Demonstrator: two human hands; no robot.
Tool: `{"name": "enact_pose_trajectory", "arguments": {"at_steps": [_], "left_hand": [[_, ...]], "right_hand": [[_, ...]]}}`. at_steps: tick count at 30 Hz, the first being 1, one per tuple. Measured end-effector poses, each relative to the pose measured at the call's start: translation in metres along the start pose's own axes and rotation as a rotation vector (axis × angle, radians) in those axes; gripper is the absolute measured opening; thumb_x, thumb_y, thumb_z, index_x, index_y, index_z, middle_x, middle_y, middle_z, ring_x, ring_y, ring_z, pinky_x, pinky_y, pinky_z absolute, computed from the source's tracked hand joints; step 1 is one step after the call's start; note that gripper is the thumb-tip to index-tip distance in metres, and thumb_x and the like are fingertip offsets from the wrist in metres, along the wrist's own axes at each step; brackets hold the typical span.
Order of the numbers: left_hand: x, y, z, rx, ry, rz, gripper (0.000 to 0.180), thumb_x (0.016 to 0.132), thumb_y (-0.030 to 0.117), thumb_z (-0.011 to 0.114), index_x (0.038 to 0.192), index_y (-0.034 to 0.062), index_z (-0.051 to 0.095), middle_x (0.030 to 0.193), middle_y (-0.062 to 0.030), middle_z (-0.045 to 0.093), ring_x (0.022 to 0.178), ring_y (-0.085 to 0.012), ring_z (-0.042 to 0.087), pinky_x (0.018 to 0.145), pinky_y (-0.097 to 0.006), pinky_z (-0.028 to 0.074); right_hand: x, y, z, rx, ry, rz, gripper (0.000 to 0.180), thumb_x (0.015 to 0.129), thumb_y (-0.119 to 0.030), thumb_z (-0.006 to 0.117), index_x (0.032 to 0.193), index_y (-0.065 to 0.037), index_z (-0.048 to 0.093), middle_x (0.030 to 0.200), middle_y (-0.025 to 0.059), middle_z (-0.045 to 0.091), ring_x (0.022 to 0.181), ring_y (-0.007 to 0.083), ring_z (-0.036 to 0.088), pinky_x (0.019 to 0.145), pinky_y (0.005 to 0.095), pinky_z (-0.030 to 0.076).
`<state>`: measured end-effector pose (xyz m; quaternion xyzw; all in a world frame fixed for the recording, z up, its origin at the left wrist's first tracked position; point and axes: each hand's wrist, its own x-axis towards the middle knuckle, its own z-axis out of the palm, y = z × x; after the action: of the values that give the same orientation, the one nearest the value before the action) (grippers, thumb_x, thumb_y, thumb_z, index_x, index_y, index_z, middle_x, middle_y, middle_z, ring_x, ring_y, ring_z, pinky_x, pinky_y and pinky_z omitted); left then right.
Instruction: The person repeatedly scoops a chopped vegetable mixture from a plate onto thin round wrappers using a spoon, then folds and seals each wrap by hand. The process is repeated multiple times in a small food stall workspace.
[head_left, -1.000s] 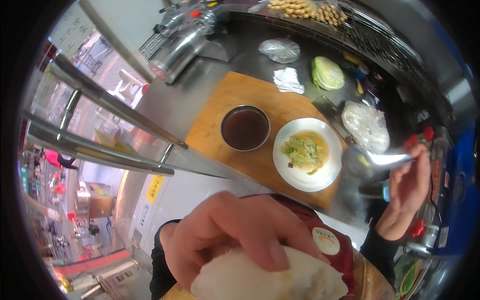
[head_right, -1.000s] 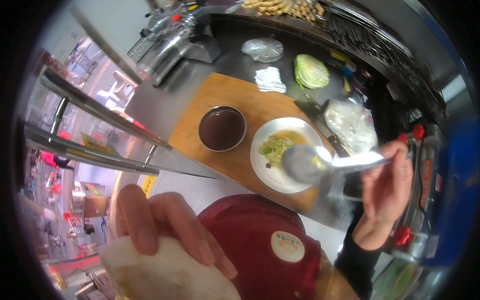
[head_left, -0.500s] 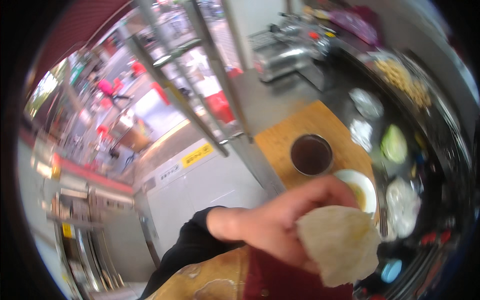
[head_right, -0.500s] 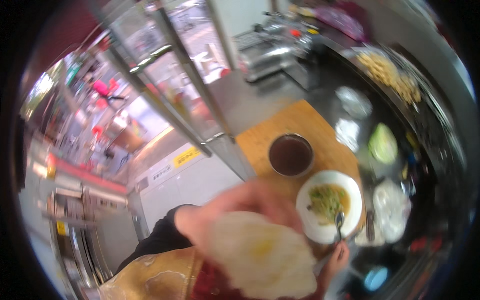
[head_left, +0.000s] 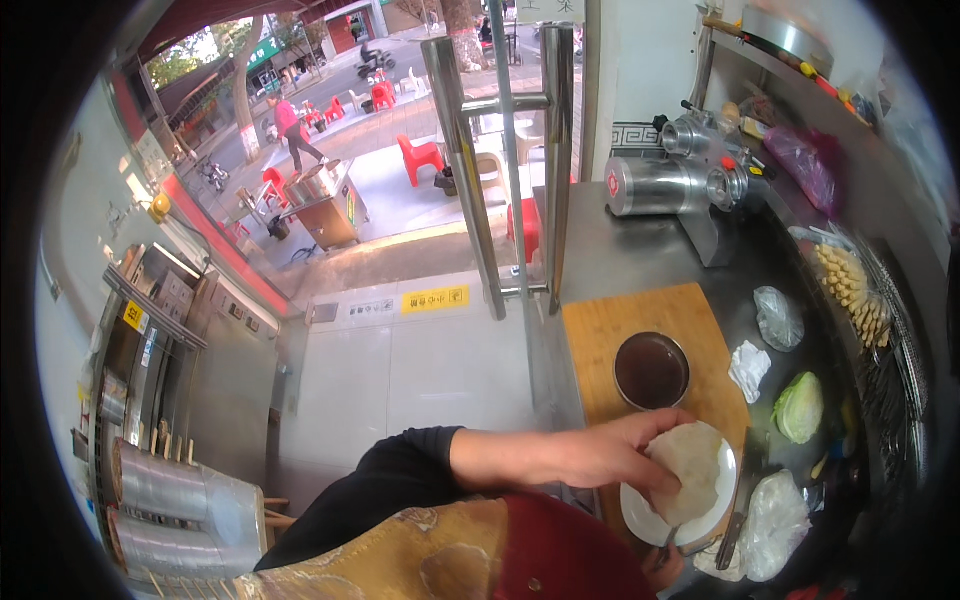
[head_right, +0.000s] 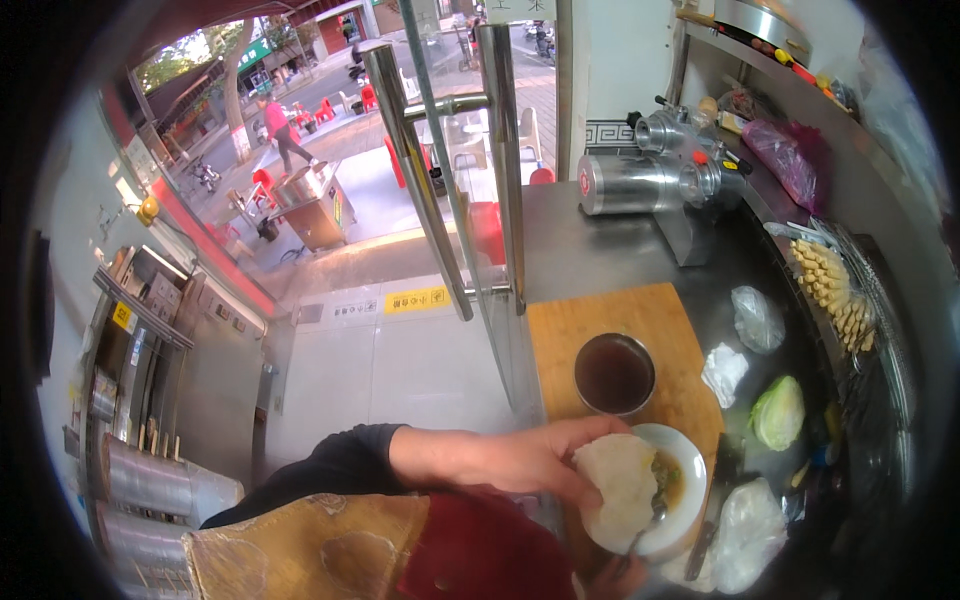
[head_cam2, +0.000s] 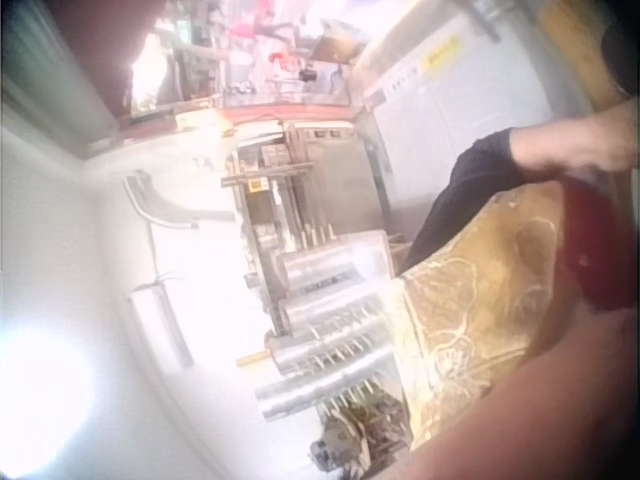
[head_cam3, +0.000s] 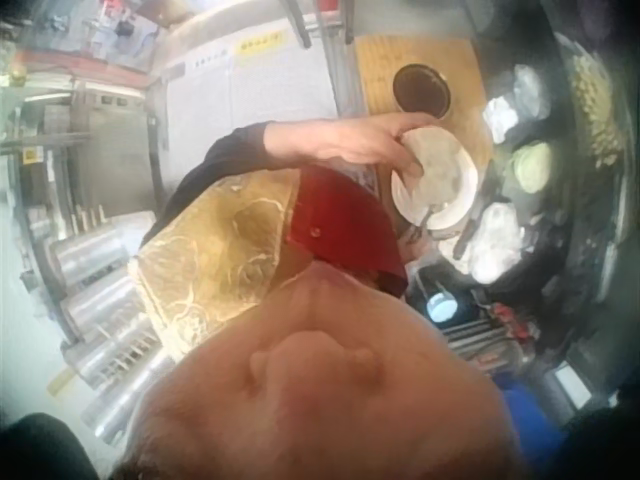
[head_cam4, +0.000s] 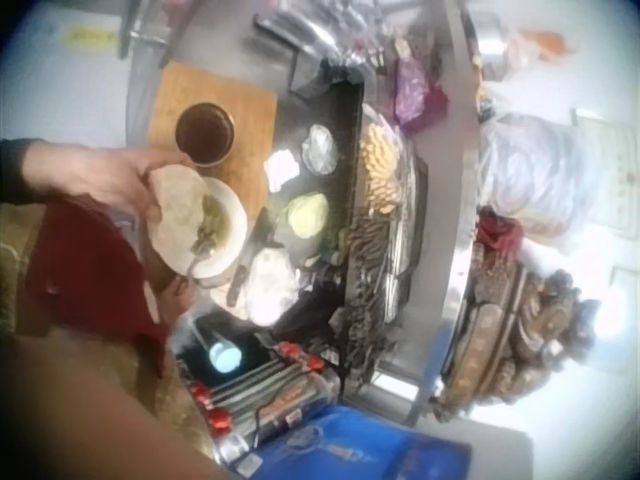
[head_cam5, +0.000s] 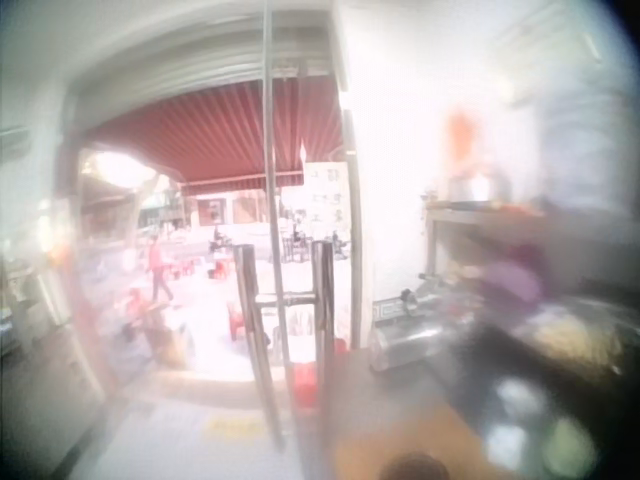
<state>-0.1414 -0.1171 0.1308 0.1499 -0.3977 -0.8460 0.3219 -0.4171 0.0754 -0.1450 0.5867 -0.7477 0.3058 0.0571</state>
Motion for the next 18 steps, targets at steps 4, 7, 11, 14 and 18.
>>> {"name": "enact_pose_trajectory", "arguments": {"at_steps": [4,7,11,14,18], "left_hand": [[-0.005,-0.005,-0.001,-0.014,-0.002,0.011,0.055,0.081,0.003,0.069,0.128,0.0038,0.041,0.116,-0.0088,0.058,0.106,-0.0187,0.06,0.083,-0.033,0.054],[-0.015,-0.002,0.0,0.002,-0.003,-0.011,0.055,0.082,0.005,0.07,0.129,0.0053,0.041,0.116,-0.008,0.058,0.106,-0.0181,0.06,0.083,-0.033,0.055],[-0.034,0.007,-0.002,-0.029,-0.061,-0.013,0.057,0.082,0.007,0.071,0.13,0.0072,0.04,0.117,-0.0069,0.057,0.106,-0.0173,0.06,0.082,-0.032,0.055],[-0.055,0.015,-0.012,-0.069,-0.116,-0.01,0.062,0.082,0.003,0.067,0.136,0.0065,0.037,0.125,-0.0071,0.053,0.118,-0.0158,0.051,0.096,-0.031,0.046],[-0.094,0.023,-0.03,-0.079,-0.044,0.032,0.063,0.082,0.005,0.069,0.137,0.0068,0.036,0.125,-0.0079,0.053,0.116,-0.0178,0.053,0.093,-0.033,0.049]], "right_hand": [[-0.015,0.033,0.018,0.152,0.015,-0.111,0.043,0.086,-0.026,0.069,0.117,0.001,0.057,0.102,0.0197,0.059,0.089,0.032,0.057,0.067,0.0395,0.047],[-0.024,0.032,0.022,0.223,0.061,-0.029,0.041,0.087,-0.023,0.067,0.118,0.002,0.057,0.103,0.0195,0.058,0.089,0.0327,0.056,0.066,0.0379,0.046],[-0.01,-0.008,0.001,-0.455,0.615,-0.352,0.043,0.088,-0.039,0.068,0.11,-0.003,0.065,0.094,0.0159,0.063,0.083,0.0342,0.06,0.072,0.0416,0.049],[-0.012,-0.064,-0.05,-0.001,0.361,0.031,0.044,0.088,-0.038,0.067,0.112,-0.002,0.064,0.101,0.0157,0.062,0.089,0.0342,0.06,0.075,0.0401,0.05],[0.004,-0.141,-0.078,-0.046,0.335,-0.008,0.04,0.089,-0.034,0.067,0.112,-0.001,0.064,0.1,0.016,0.062,0.09,0.0325,0.059,0.074,0.0399,0.05]]}}
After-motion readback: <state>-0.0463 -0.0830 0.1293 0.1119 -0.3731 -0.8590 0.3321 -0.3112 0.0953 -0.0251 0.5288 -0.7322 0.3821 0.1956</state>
